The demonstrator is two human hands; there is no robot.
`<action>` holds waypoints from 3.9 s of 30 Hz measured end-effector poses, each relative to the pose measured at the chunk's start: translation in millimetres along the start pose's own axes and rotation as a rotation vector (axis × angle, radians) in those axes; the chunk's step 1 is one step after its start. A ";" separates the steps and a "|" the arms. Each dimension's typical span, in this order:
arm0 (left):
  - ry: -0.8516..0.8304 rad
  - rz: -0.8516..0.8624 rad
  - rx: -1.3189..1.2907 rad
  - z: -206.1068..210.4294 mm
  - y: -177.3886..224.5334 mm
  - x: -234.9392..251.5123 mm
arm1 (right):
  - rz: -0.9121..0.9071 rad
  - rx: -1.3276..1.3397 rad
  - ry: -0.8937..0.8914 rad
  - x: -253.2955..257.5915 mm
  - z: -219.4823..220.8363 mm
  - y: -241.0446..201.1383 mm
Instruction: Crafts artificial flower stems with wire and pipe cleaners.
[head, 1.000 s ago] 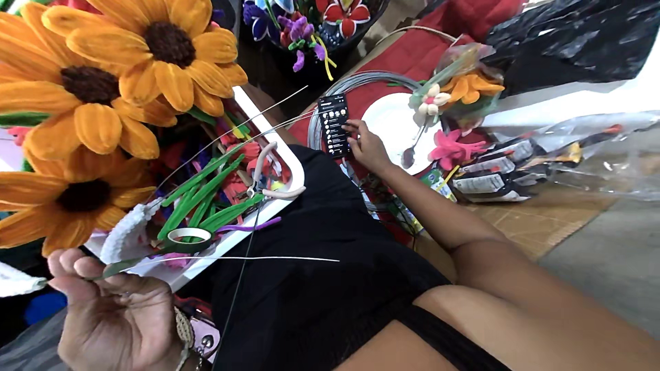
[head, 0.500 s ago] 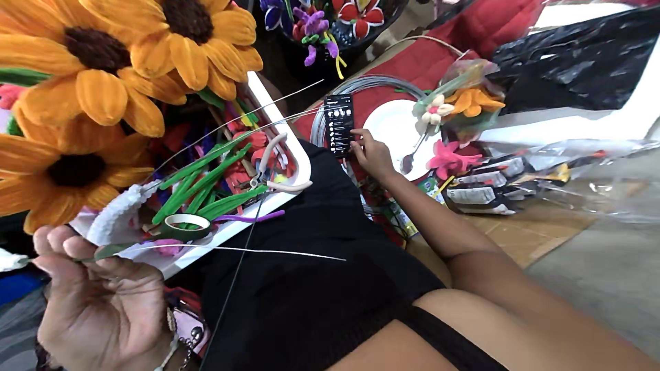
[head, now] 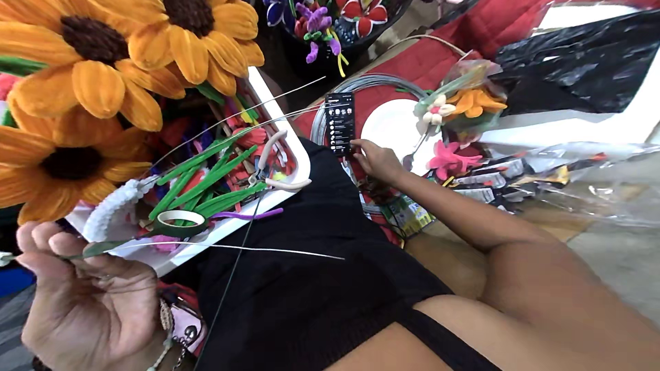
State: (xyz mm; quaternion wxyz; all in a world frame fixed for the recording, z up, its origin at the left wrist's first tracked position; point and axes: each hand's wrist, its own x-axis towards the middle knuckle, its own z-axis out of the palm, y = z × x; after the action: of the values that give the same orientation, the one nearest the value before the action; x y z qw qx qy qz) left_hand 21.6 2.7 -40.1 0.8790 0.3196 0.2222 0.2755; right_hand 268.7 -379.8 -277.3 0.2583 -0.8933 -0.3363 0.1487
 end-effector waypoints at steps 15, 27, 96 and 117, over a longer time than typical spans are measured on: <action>0.027 0.024 0.091 5.8 6.5 -1.0 | 0.236 0.125 0.198 2.4 23.5 -3.9; 0.011 0.021 0.058 4.9 4.4 0.2 | 0.219 0.104 0.188 13.7 19.7 -5.9; -0.018 0.019 0.012 1.5 2.6 0.1 | 0.130 0.220 -0.032 23.0 27.2 -14.6; 0.008 0.022 -0.009 0.4 3.5 -1.4 | 0.163 0.160 0.087 21.1 32.3 -12.9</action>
State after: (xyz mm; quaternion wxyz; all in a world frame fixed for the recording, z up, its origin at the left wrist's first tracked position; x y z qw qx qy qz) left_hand 19.6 3.9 -37.1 0.8764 0.3171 0.2207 0.2875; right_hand 263.1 -345.5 -298.6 0.3300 -0.9000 -0.2379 0.1566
